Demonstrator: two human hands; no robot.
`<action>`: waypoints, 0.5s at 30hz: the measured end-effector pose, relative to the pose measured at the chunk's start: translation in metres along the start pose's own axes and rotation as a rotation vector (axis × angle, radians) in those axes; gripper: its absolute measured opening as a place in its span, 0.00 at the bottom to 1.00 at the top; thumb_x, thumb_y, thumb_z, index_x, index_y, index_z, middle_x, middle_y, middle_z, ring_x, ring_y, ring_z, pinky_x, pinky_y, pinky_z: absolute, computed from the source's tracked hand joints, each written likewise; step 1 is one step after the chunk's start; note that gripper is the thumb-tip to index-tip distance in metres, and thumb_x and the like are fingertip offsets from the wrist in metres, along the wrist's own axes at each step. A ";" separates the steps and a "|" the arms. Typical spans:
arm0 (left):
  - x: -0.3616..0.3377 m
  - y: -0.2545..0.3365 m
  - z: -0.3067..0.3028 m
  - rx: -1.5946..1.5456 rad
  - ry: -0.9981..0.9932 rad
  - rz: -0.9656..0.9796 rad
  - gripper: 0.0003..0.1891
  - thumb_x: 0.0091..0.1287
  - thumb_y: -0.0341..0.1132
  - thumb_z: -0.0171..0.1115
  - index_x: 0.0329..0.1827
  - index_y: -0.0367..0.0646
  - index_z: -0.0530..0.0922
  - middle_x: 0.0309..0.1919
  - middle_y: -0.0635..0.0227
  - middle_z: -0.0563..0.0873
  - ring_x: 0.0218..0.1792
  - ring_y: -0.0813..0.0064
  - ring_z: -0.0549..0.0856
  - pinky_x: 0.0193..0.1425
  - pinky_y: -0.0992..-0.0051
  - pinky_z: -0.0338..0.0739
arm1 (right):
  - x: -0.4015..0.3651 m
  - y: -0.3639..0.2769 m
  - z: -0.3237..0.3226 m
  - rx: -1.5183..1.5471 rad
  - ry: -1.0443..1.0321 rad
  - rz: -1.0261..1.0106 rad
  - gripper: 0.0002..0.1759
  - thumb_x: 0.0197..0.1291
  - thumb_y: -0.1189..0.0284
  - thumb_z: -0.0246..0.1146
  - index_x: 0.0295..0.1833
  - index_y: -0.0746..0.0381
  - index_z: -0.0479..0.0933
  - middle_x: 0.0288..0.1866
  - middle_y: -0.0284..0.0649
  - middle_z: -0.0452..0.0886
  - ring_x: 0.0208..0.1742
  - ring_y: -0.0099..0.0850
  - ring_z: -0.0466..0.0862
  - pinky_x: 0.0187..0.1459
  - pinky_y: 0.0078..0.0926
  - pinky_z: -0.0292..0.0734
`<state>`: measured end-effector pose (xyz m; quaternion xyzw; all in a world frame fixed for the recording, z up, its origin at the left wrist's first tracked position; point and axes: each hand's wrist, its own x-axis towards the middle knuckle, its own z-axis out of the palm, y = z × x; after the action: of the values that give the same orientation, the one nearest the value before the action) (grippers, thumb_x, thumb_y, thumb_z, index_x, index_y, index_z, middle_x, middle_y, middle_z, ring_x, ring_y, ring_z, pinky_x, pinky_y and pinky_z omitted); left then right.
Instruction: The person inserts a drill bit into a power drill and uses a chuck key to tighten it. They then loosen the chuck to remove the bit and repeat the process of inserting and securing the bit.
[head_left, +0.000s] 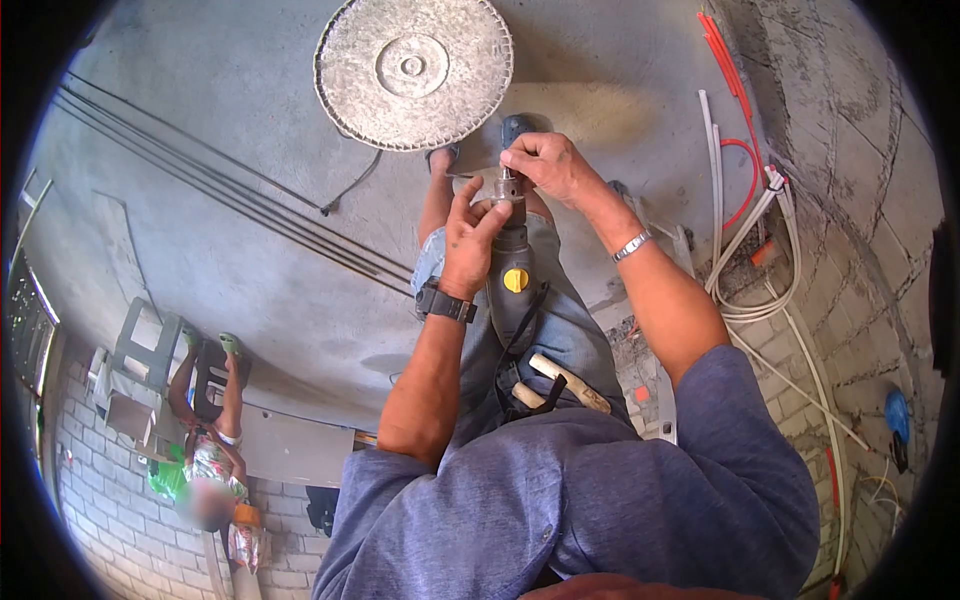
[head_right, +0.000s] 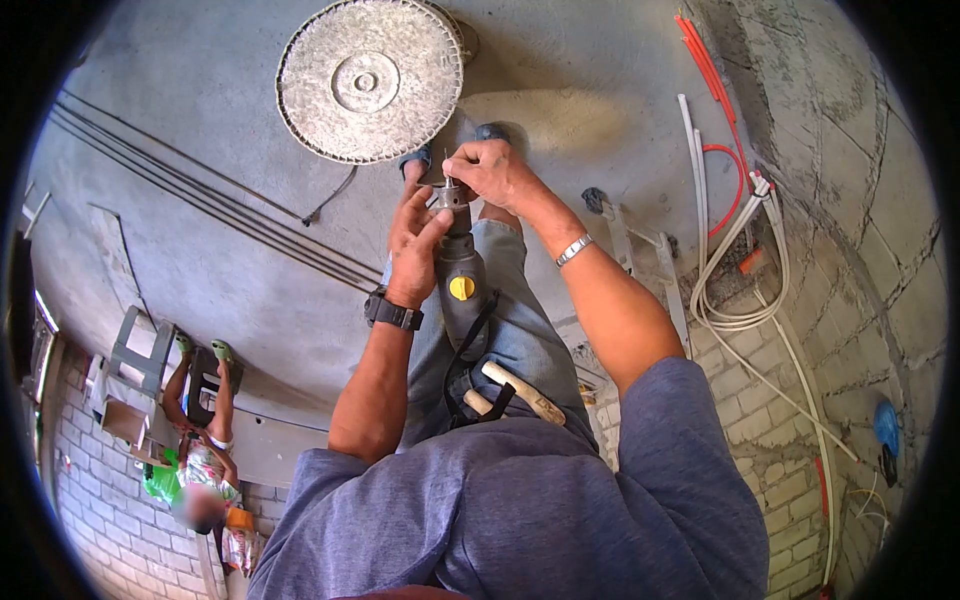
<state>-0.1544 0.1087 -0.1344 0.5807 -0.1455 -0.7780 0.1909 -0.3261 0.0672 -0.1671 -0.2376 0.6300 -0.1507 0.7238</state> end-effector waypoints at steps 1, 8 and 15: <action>0.005 -0.005 -0.008 -0.146 -0.009 -0.038 0.38 0.64 0.38 0.66 0.71 0.34 0.55 0.53 0.56 0.77 0.53 0.72 0.77 0.57 0.73 0.74 | 0.000 0.000 0.000 0.029 -0.005 0.017 0.15 0.62 0.65 0.63 0.32 0.68 0.79 0.26 0.34 0.79 0.28 0.21 0.77 0.31 0.22 0.76; 0.003 -0.007 0.004 -0.047 0.037 0.049 0.40 0.58 0.34 0.73 0.68 0.31 0.58 0.47 0.58 0.80 0.48 0.72 0.80 0.51 0.74 0.78 | 0.005 0.007 0.001 -0.013 0.014 -0.023 0.15 0.62 0.65 0.63 0.32 0.68 0.79 0.26 0.34 0.79 0.28 0.20 0.77 0.31 0.21 0.75; 0.000 -0.004 0.002 -0.055 0.060 0.080 0.31 0.58 0.33 0.73 0.60 0.29 0.68 0.43 0.61 0.82 0.44 0.76 0.82 0.46 0.78 0.79 | 0.004 0.008 0.001 -0.063 0.021 -0.035 0.15 0.64 0.65 0.61 0.32 0.67 0.79 0.26 0.34 0.79 0.28 0.20 0.78 0.32 0.21 0.76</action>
<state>-0.1571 0.1124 -0.1354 0.5920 -0.1416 -0.7556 0.2420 -0.3256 0.0720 -0.1744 -0.2698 0.6379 -0.1457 0.7065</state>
